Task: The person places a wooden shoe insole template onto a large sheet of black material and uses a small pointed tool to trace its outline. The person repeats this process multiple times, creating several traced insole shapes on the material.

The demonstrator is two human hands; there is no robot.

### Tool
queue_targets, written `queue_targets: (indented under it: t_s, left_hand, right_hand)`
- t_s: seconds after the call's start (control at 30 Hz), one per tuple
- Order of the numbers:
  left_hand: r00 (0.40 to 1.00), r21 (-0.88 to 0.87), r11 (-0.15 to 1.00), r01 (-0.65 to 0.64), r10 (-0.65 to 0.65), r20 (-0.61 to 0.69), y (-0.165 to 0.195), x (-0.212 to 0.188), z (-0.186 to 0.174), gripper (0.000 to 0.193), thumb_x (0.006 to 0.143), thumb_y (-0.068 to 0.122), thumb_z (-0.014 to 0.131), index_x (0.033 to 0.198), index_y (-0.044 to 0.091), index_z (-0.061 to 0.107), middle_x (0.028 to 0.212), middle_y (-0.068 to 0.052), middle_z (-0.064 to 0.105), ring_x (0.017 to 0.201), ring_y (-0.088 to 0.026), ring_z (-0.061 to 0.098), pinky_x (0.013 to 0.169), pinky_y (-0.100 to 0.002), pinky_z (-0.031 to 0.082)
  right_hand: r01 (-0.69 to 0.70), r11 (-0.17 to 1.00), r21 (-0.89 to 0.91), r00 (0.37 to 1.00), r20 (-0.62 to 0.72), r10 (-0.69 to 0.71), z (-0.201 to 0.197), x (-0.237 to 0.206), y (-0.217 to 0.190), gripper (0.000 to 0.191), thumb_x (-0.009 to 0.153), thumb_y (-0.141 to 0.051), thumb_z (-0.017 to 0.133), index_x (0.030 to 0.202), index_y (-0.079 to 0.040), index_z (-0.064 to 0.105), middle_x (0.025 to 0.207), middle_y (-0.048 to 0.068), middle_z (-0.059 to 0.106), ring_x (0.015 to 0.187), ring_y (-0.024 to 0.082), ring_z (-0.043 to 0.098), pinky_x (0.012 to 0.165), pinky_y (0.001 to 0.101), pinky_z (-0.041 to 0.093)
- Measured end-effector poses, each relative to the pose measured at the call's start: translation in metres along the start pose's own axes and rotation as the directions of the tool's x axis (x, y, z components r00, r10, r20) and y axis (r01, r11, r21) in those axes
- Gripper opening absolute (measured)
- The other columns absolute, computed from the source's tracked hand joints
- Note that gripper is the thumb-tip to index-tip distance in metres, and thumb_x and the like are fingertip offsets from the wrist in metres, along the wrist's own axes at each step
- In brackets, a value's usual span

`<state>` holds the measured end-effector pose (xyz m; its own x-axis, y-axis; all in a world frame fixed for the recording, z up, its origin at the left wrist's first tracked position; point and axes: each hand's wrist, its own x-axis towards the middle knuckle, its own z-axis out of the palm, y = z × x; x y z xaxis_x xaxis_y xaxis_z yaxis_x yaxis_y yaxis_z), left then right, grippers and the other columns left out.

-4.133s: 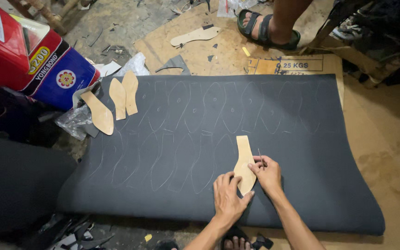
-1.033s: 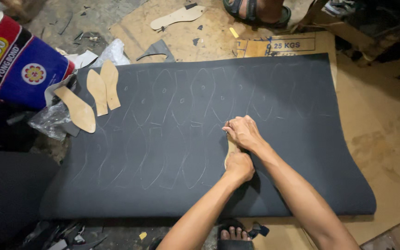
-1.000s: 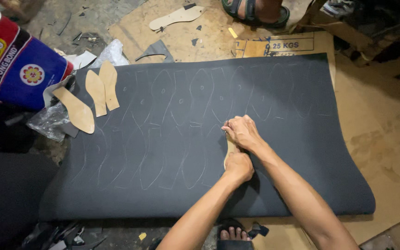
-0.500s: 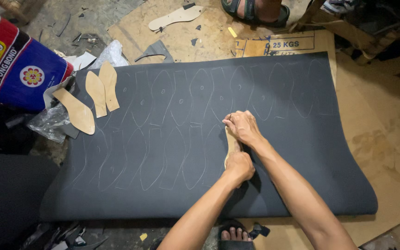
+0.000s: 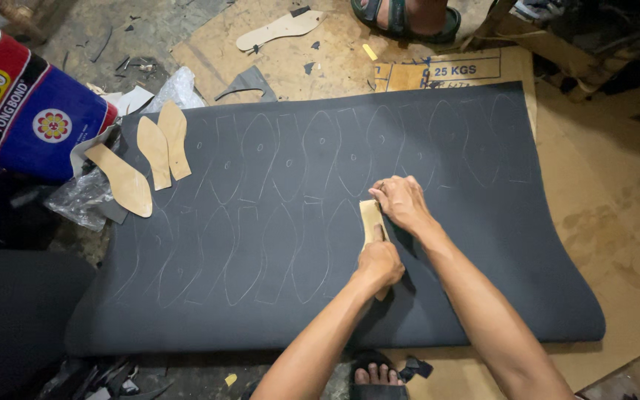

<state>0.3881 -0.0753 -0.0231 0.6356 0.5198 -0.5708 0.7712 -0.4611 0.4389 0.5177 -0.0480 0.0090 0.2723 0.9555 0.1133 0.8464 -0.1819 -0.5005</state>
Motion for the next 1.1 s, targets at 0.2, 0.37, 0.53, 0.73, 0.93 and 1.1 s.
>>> queue_targets:
  t_s: [0.2,0.37,0.53,0.73,0.93,1.1]
  left_hand:
    - [0.988,0.006,0.989,-0.15,0.15,-0.02,-0.024,0.028,0.024,0.051,0.088,0.024,0.065,0.118,-0.017,0.066,0.146,-0.035,0.043,0.14,-0.044,0.049,0.11,-0.043,0.046]
    - [0.967,-0.015,0.966,-0.256,0.256,-0.012,-0.037,0.044,0.024,0.044,0.089,0.02,0.058,0.117,-0.012,0.069,0.137,-0.035,0.056,0.143,-0.046,0.043,0.117,-0.041,0.041]
    - [0.997,-0.449,0.892,-0.05,0.067,0.023,-0.042,0.03,0.005,0.075,0.087,0.017,0.054,0.154,-0.002,0.028,0.136,-0.033,0.054,0.128,-0.047,0.055,0.105,-0.046,0.047]
    - [0.995,-0.502,0.863,-0.063,0.09,0.03,-0.045,0.018,-0.008,0.074,0.094,0.02,0.053,0.157,0.0,0.02,0.139,-0.033,0.054,0.132,-0.043,0.054,0.108,-0.043,0.045]
    - [0.998,-0.551,0.835,0.002,0.035,0.056,-0.041,0.018,-0.007,0.067,0.088,0.009,0.048,0.153,0.004,0.033,0.135,-0.03,0.062,0.129,-0.043,0.058,0.106,-0.045,0.047]
    - [0.999,-0.49,0.871,-0.014,0.037,0.038,-0.043,0.019,-0.007,0.076,0.09,0.013,0.051,0.16,0.006,0.022,0.136,-0.033,0.058,0.129,-0.044,0.057,0.109,-0.044,0.045]
  right_hand:
    - [-0.064,0.998,0.025,0.996,-0.059,0.065,-0.004,-0.01,0.006,0.028,0.096,-0.031,0.065,0.1,-0.008,0.079,0.087,0.015,0.074,0.087,0.034,0.068,0.084,0.0449,0.048]
    - [-0.073,0.996,0.054,0.997,-0.022,0.074,-0.009,-0.033,0.002,0.025,0.096,-0.027,0.065,0.096,-0.007,0.08,0.088,0.015,0.075,0.086,0.036,0.068,0.085,0.0454,0.049]
    - [-0.165,0.986,0.008,0.98,0.113,0.163,-0.017,-0.082,-0.02,0.023,0.096,-0.025,0.064,0.098,-0.008,0.08,0.084,0.016,0.075,0.081,0.035,0.069,0.085,0.0438,0.051]
    - [-0.351,0.915,0.197,0.935,0.126,0.331,-0.026,-0.116,-0.036,0.024,0.098,-0.025,0.062,0.109,-0.01,0.078,0.093,0.015,0.078,0.083,0.031,0.074,0.079,0.0403,0.056]
    - [-0.213,0.947,0.239,0.971,-0.053,0.232,-0.023,-0.082,-0.025,0.026,0.098,-0.022,0.06,0.115,-0.01,0.077,0.103,0.015,0.075,0.093,0.031,0.071,0.084,0.0418,0.052]
    - [-0.164,0.984,0.072,0.987,0.003,0.164,-0.014,-0.082,-0.019,0.025,0.098,-0.022,0.058,0.106,-0.011,0.079,0.098,0.01,0.078,0.094,0.03,0.068,0.089,0.0441,0.046]
